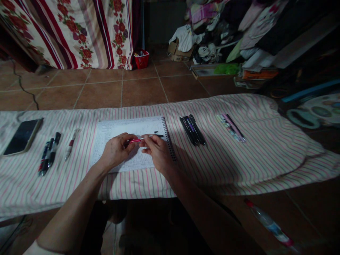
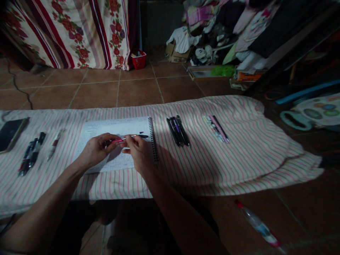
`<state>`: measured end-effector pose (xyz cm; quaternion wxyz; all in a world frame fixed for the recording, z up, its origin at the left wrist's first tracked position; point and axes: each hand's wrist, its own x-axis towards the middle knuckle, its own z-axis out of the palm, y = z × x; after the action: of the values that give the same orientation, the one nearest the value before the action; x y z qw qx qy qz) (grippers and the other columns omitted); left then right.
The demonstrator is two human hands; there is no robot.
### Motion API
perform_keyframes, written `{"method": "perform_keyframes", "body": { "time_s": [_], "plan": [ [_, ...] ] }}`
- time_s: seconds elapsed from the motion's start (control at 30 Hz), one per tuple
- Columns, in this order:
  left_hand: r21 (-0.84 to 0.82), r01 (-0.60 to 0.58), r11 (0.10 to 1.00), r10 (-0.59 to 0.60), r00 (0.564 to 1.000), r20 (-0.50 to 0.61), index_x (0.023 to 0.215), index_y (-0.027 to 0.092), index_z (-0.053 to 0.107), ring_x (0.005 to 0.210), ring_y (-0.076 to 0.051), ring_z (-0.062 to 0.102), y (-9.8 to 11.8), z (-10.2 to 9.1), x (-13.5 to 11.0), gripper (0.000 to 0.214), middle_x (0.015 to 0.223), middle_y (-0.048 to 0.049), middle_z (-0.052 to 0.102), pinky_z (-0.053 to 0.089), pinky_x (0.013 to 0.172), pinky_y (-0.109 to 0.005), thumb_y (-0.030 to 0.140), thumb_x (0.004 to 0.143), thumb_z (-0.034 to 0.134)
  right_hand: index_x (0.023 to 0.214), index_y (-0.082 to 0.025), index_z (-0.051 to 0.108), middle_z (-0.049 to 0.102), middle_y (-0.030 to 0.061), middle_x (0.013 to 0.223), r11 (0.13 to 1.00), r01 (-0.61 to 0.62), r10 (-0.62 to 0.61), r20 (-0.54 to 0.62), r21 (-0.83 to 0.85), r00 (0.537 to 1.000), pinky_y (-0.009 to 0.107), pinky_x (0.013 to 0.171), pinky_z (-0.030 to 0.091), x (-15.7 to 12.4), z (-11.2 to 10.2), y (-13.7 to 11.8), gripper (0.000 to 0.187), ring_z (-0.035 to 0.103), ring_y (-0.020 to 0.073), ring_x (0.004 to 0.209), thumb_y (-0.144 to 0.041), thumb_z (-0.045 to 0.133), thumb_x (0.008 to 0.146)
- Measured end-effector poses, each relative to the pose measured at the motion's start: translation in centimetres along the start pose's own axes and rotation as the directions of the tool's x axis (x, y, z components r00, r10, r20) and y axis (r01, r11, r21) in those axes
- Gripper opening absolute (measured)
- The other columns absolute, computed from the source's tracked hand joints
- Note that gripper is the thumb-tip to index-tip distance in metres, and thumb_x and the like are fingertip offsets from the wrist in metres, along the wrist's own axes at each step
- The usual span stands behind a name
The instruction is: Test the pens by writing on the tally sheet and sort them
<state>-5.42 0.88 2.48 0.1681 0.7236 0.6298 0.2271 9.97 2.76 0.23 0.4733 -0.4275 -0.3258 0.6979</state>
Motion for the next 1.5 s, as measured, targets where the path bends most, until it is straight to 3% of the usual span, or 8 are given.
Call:
{"method": "perform_keyframes", "body": {
  "time_s": [0.3,0.57,0.8,0.97,1.13,1.27,1.5],
  "plan": [
    [-0.087,-0.004,0.996,0.007,0.999,0.035,0.097,0.019,0.067,0.079,-0.018,0.064,-0.1,0.0,0.0,0.024,0.093,-0.0051,0.070,0.050,0.072,-0.029,0.030,0.083,0.051,0.077,-0.018,0.064,0.065,0.0009,0.075,1.000,-0.002,0.002,0.008,-0.024,1.000,0.020,0.052,0.049,0.0,-0.1,-0.1,0.020,0.064,0.0108,0.068,-0.037,0.066,0.073],
    [-0.208,0.069,0.976,-0.062,0.997,0.039,0.092,0.019,0.069,0.076,-0.018,0.064,-0.5,0.0,0.2,0.025,0.089,-0.0041,0.072,0.047,0.068,-0.028,0.037,0.080,0.057,0.079,-0.018,0.063,0.067,0.0011,0.077,0.999,0.017,-0.015,0.040,-0.045,0.999,0.021,0.054,0.053,0.1,-0.1,0.0,0.023,0.066,0.0118,0.068,-0.039,0.066,0.073],
    [-0.291,0.085,0.953,-0.088,0.996,0.005,0.086,0.020,0.070,0.074,-0.017,0.063,-0.4,-0.2,0.1,0.022,0.082,-0.0023,0.072,0.047,0.069,-0.027,0.038,0.076,0.062,0.077,-0.018,0.064,0.067,0.0007,0.072,0.984,0.119,-0.106,0.100,-0.136,0.989,0.022,0.054,0.055,0.1,0.0,-0.1,0.022,0.068,0.0133,0.069,-0.040,0.065,0.075],
    [-0.428,0.167,0.888,-0.157,0.986,0.060,0.090,0.017,0.071,0.076,-0.018,0.064,-0.3,-0.2,0.2,0.027,0.082,-0.0041,0.073,0.048,0.072,-0.029,0.038,0.075,0.064,0.079,-0.018,0.064,0.067,0.0010,0.074,0.975,0.127,-0.111,0.094,-0.180,0.989,0.019,0.050,0.052,0.2,0.0,-0.4,0.023,0.067,0.0128,0.070,-0.041,0.063,0.076],
    [-0.588,0.201,0.783,-0.151,0.980,0.134,0.090,0.018,0.072,0.082,-0.018,0.065,-0.3,-0.2,0.4,0.026,0.087,-0.0044,0.074,0.048,0.077,-0.030,0.038,0.074,0.066,0.075,-0.018,0.064,0.066,0.0012,0.073,0.974,0.116,-0.095,0.111,-0.194,0.989,0.019,0.050,0.051,0.2,0.4,-1.4,0.022,0.066,0.0130,0.071,-0.040,0.063,0.075],
    [-0.671,0.228,0.705,-0.150,0.973,0.172,0.091,0.019,0.072,0.072,-0.016,0.064,-0.3,-0.6,0.4,0.025,0.082,-0.0047,0.074,0.048,0.068,-0.028,0.035,0.073,0.068,0.071,-0.018,0.062,0.063,-0.0009,0.063,0.965,0.127,-0.100,0.123,-0.228,0.987,0.019,0.047,0.049,0.6,0.8,-1.8,0.022,0.061,0.0099,0.058,-0.040,0.062,0.075],
    [-0.693,0.250,0.677,-0.162,0.968,0.190,0.087,0.018,0.072,0.065,-0.013,0.059,0.0,-0.8,0.2,0.022,0.078,-0.0035,0.073,0.044,0.060,-0.025,0.034,0.072,0.069,0.070,-0.017,0.062,0.062,-0.0014,0.060,0.952,0.154,-0.113,0.164,-0.266,0.980,0.018,0.046,0.047,0.8,0.8,-1.9,0.024,0.061,0.0093,0.054,-0.040,0.061,0.076]
  ]
}}
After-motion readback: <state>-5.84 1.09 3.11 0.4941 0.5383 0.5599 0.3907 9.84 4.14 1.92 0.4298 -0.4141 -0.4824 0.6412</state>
